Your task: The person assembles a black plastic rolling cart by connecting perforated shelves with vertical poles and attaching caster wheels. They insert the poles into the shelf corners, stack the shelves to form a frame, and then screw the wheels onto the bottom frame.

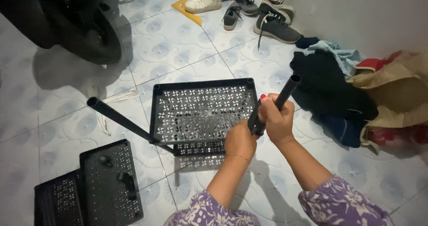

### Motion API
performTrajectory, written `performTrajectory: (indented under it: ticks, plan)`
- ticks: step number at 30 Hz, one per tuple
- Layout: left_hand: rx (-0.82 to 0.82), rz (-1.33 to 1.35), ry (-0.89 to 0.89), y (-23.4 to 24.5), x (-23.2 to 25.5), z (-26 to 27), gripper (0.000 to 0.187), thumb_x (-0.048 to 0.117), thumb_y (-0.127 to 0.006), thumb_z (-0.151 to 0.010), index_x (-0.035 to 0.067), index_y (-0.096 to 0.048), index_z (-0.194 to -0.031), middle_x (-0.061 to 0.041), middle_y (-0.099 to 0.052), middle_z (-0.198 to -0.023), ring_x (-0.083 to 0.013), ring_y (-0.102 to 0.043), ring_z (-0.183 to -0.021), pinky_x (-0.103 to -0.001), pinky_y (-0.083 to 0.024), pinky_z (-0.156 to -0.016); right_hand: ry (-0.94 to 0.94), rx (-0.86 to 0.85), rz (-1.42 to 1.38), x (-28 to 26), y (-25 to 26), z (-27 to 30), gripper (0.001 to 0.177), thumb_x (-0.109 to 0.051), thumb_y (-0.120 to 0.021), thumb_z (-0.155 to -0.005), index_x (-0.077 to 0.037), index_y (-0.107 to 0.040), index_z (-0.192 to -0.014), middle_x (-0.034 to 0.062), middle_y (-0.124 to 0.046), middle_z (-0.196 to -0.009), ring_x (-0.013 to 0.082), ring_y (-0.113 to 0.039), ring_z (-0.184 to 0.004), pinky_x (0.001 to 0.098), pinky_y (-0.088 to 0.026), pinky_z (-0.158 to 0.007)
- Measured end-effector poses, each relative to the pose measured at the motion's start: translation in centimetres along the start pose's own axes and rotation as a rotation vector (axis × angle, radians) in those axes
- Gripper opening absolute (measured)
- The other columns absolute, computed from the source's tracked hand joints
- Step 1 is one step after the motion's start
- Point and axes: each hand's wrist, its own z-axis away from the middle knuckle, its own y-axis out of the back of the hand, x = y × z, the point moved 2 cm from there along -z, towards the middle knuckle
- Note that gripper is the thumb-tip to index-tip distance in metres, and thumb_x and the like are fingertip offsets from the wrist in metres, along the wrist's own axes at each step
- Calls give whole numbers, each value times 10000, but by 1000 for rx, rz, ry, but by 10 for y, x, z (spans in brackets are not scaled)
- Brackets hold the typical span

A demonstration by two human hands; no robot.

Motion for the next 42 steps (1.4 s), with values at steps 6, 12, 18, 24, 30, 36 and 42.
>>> performTrajectory:
  ticks: [6, 12, 18, 24, 30, 36, 42]
  plan:
    - [150, 35, -23, 18, -10, 25, 363, 128, -821, -723, 18, -620, -1005, -212, -698, -1002, -456, -659, -956, -539, -513, -800, -63, 171, 190, -7, -24, 21, 450, -215, -603, -1035, -96, -474, -621, -46, -463, -560, 66, -407, -484, 264, -304, -445]
    - [264, 845, 207, 34, -51, 63, 231, 126, -567, -957, 85, -503, -1175, -70, -576, -1000, -233, -602, -856, -412, -511, -742, -13, 148, 151, -5, -90, 74, 376, -315, -677, -1025, -87, -458, -822, -17, -483, -757, 63, -476, -678, 255, -419, -603]
    - [563, 1047, -86, 86, -86, 96, 382, 4, -548, -848, 77, -471, -1215, -40, -585, -1054, -141, -604, -960, -308, -502, -902, -236, -177, 183, -2, -153, 102, 472, -482, -579, -939, -96, -414, -1155, 56, -560, -986, 119, -627, -895, 281, -566, -777]
    - [572, 1076, -123, 103, -77, 124, 252, -5, -655, -921, 1, -536, -1144, -63, -582, -1039, -150, -570, -954, -326, -496, -857, -139, -422, 87, -6, -146, 115, 495, -424, -496, -1032, -63, -371, -1346, 91, -498, -1270, 163, -528, -1189, 307, -471, -987]
    - [396, 1109, -73, 92, -40, 130, 263, 163, -652, -983, 35, -575, -1199, -55, -651, -1025, -135, -636, -925, -301, -519, -797, -238, -449, 270, -16, -92, 140, 361, -273, -365, -1084, -56, -511, -1332, 74, -630, -1184, 130, -598, -1119, 280, -481, -962]
    - [264, 824, -137, 78, -14, 92, 250, 242, -612, -1019, 31, -617, -1152, -65, -666, -937, -150, -617, -855, -312, -521, -781, -123, -281, 384, -4, -56, 124, 248, -143, -450, -1064, -31, -537, -1267, 92, -626, -1088, 133, -583, -1024, 284, -486, -901]
    - [119, 314, -62, 57, -20, 54, 252, 182, -660, -935, 47, -703, -1143, -211, -714, -1007, -407, -662, -955, -455, -508, -802, -208, 17, 64, -10, -25, 76, 205, -235, -403, -1092, -71, -460, -1202, 77, -572, -980, 161, -545, -877, 308, -486, -852]
